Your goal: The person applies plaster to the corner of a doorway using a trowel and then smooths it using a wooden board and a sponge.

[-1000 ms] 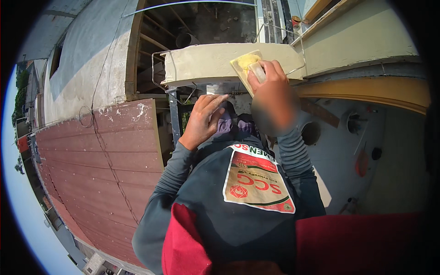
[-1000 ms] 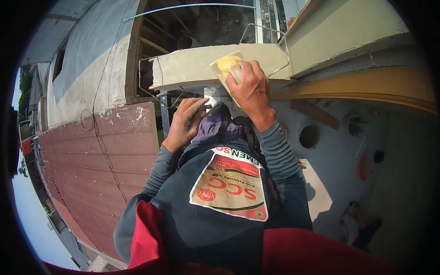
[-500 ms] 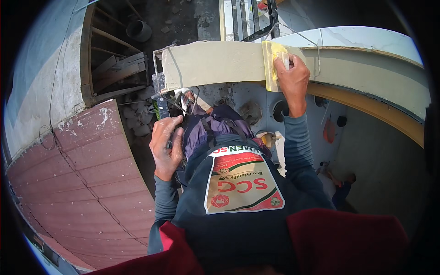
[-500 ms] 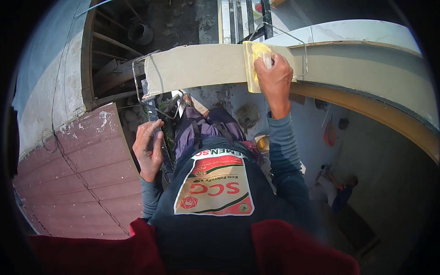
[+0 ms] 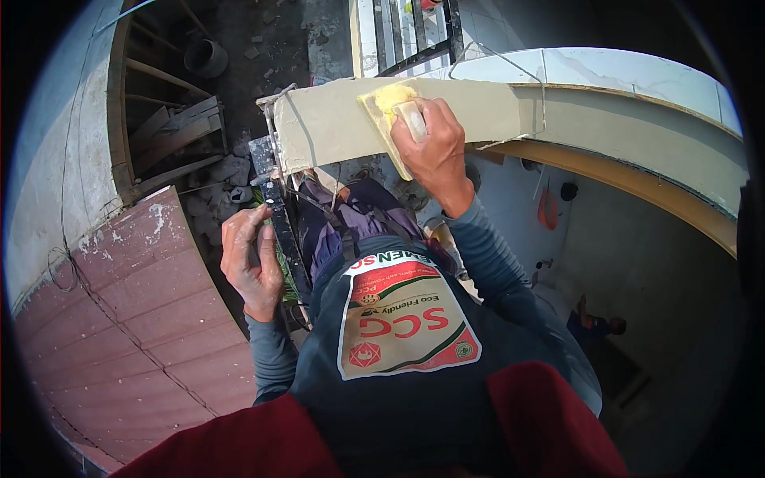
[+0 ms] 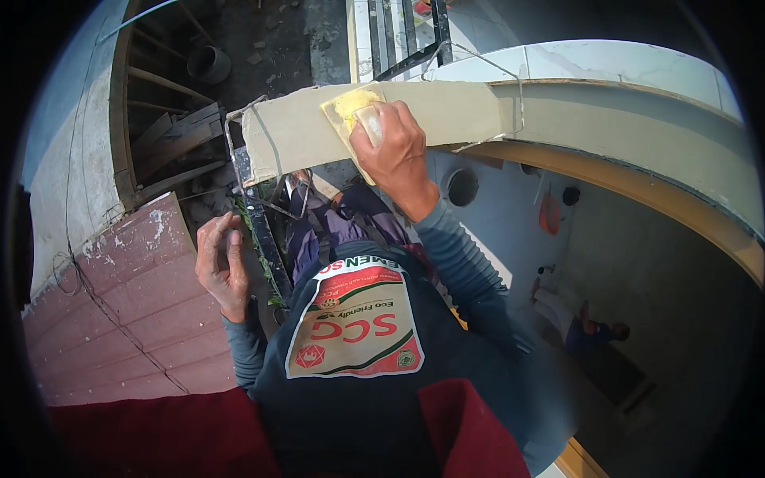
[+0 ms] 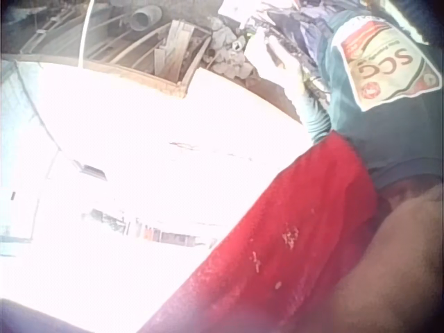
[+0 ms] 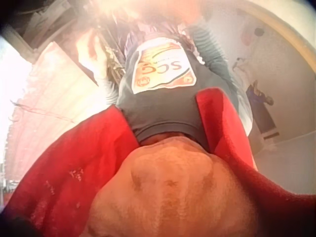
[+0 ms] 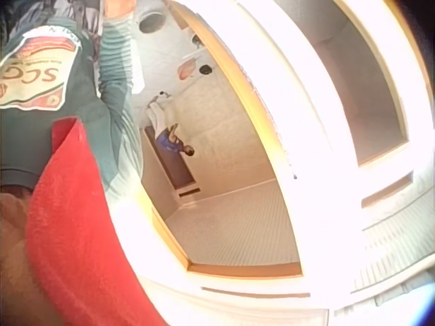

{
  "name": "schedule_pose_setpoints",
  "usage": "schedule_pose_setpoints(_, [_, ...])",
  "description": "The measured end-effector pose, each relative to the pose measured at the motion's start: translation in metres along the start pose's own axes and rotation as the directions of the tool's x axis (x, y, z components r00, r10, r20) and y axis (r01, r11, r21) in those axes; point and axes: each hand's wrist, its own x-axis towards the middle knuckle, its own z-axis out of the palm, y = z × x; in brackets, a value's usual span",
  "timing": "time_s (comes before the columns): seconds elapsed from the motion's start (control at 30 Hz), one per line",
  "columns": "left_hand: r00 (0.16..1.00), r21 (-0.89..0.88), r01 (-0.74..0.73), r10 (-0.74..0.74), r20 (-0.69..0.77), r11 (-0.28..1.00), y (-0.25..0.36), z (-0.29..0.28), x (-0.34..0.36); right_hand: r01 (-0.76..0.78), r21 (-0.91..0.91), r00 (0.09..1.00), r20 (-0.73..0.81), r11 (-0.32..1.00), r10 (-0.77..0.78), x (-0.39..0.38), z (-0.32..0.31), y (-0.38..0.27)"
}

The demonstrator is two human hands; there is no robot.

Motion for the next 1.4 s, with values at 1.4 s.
schedule_pose_setpoints(1.4, [0.963, -0.152, -0.244, 0.221, -0.155, 0.958, 0.025, 0.117, 0.034, 0.317, -0.005, 0.896, 0.331, 0.948, -0.297, 0.102, -0.063, 0.007])
